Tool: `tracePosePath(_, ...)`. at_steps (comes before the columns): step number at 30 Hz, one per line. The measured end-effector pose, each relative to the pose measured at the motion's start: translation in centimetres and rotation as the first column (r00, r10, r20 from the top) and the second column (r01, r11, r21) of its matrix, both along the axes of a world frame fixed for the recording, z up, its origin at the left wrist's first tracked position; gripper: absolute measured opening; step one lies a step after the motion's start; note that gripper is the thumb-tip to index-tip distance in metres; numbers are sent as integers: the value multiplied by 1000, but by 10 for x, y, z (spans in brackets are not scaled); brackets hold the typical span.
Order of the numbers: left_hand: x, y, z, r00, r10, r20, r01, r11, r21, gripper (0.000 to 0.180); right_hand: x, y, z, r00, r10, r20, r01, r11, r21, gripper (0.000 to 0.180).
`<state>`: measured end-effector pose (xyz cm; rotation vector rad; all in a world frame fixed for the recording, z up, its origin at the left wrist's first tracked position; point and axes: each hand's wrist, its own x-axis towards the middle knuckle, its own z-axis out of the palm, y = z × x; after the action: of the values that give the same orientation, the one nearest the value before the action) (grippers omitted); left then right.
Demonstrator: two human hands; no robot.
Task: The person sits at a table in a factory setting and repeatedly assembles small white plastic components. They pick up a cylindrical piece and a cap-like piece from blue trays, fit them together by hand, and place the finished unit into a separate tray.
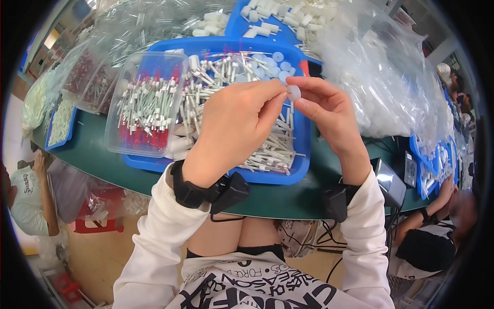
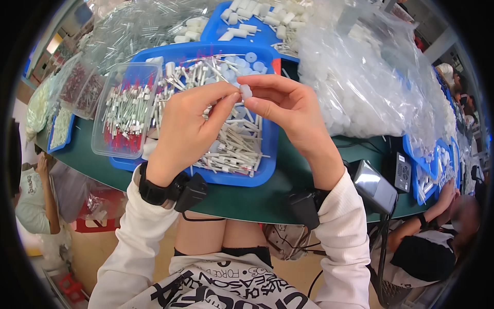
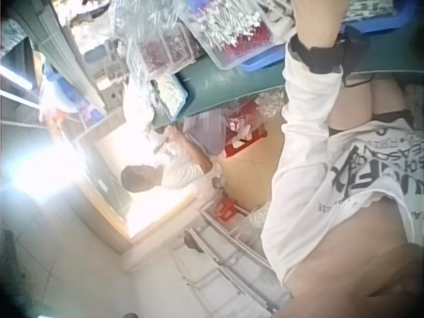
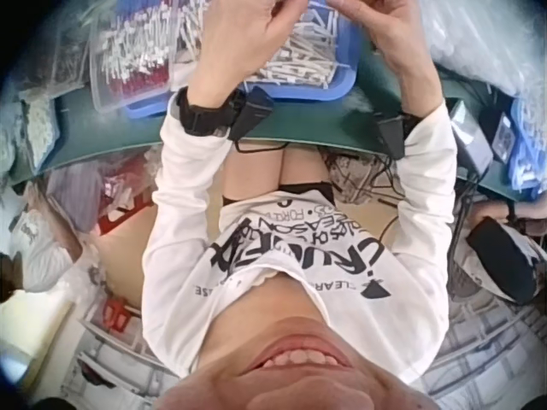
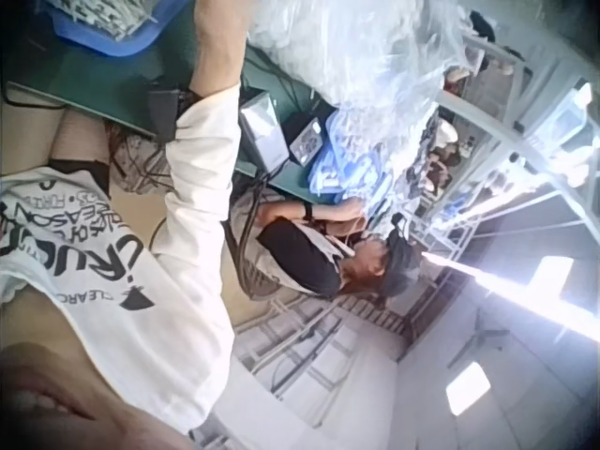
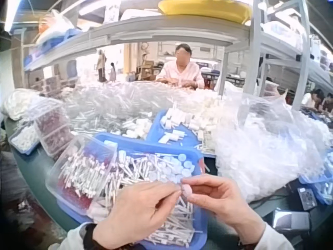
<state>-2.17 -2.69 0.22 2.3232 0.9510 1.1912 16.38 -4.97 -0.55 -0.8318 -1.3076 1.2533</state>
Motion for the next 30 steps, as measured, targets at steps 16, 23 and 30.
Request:
tracePosePath(16, 50, -20, 19, 974, -33, -223, 20, 998, -60, 18, 40, -33, 1, 986, -160, -39, 161, 987, 17, 29)
tracePosePath(23, 59, -15, 13, 989, -125, -83, 112, 983, -142, 41, 44, -33, 1, 982, -184, -49, 183, 983, -14, 27)
tracePosePath(30, 58, -8, 3, 987, -162, 21, 163, 976, -143, 41, 44, -32, -1, 961, -272, -49, 273, 962, -1, 27)
